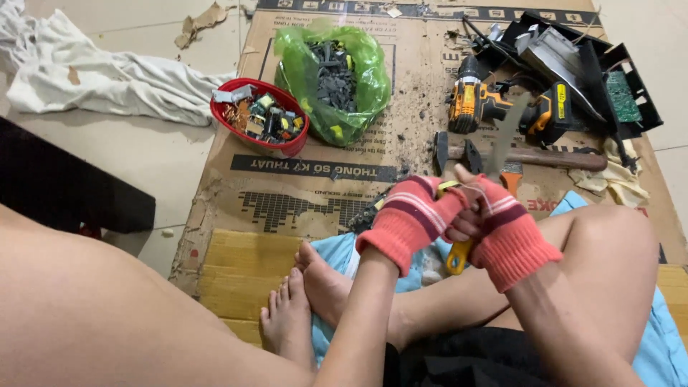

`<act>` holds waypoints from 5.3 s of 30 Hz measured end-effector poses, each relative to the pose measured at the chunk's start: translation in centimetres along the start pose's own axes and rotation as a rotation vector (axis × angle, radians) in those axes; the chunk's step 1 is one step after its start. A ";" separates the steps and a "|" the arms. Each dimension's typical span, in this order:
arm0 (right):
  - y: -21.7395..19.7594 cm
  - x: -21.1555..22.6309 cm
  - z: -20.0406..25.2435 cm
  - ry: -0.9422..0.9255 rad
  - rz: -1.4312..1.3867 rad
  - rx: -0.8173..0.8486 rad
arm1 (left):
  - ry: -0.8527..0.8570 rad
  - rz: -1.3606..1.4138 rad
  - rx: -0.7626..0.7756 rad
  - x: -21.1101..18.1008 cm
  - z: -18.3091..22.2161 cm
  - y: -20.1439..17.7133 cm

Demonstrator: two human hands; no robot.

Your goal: The person uses pliers and a hammer to break and remove electronic components from a circuit board.

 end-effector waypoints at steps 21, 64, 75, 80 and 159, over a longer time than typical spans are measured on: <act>-2.3 -1.0 0.6 0.028 -0.076 -0.073 | -0.231 -0.466 -0.213 -0.4 1.1 -2.4; -8.6 -5.0 -5.1 -0.010 -0.049 -0.139 | -0.605 0.852 -0.817 25.4 -4.3 -8.3; -9.3 -5.4 -5.5 0.027 -0.063 -0.169 | -0.327 0.801 -0.956 13.9 -4.2 -20.7; -9.2 -5.2 -5.2 0.019 -0.082 -0.198 | -0.352 0.695 -0.997 16.9 -2.0 -25.3; 1.3 3.0 -9.0 -0.143 2.273 0.220 | -0.352 -0.735 -0.762 16.4 -8.6 -8.2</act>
Point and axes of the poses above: each hand's wrist, its own z-axis away from the middle knuckle, its own y-axis out of the palm, x = y × z, the point moved 8 cm from there along -z, towards the middle knuckle
